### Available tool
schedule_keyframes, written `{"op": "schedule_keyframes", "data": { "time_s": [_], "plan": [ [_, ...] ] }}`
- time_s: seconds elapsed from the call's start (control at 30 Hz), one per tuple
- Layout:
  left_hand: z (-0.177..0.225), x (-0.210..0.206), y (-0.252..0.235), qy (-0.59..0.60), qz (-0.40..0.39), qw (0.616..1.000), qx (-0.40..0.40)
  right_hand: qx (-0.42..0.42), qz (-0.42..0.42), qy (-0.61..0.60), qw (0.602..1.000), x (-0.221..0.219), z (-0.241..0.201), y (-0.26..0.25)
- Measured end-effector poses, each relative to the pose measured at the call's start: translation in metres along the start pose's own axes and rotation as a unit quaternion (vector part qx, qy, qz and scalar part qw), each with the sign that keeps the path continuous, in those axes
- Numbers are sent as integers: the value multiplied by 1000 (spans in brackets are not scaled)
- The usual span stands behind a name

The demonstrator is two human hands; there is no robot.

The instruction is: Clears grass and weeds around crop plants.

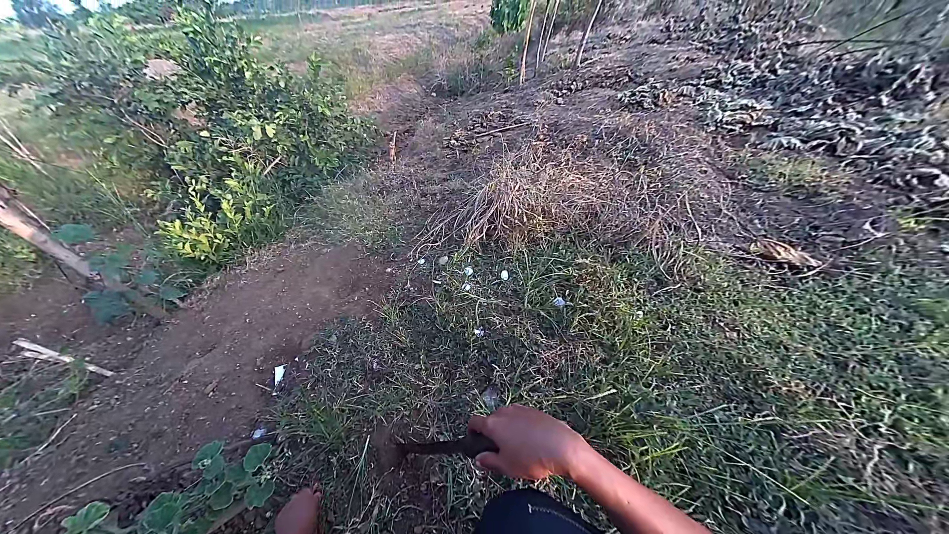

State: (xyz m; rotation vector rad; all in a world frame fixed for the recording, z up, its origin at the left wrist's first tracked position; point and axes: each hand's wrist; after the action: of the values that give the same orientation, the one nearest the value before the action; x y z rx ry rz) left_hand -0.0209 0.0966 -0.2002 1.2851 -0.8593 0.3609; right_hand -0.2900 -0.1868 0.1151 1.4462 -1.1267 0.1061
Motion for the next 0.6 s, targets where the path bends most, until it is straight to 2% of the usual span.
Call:
{"op": "schedule_keyframes", "data": {
  "time_s": [0.13, 0.6],
  "plan": [
    [-5, 0, 2, 2, -5, 1000, -22, 5, 3, 6, 1000, -3, -1, 0],
    [-9, -10, 3, 27, 22, 999, -23, 12, 15, -29, 999, -20, 24, -1]
  ]
}}
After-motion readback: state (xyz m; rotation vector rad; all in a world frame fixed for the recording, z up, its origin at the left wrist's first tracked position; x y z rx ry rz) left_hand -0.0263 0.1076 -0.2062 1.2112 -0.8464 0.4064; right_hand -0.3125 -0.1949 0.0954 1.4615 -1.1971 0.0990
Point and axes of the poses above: each hand's wrist, its own y-axis away from the middle knuckle, its own x-axis out of the back of the hand, z = x × y, and after that the axes turned 3 degrees about -x, right-handed
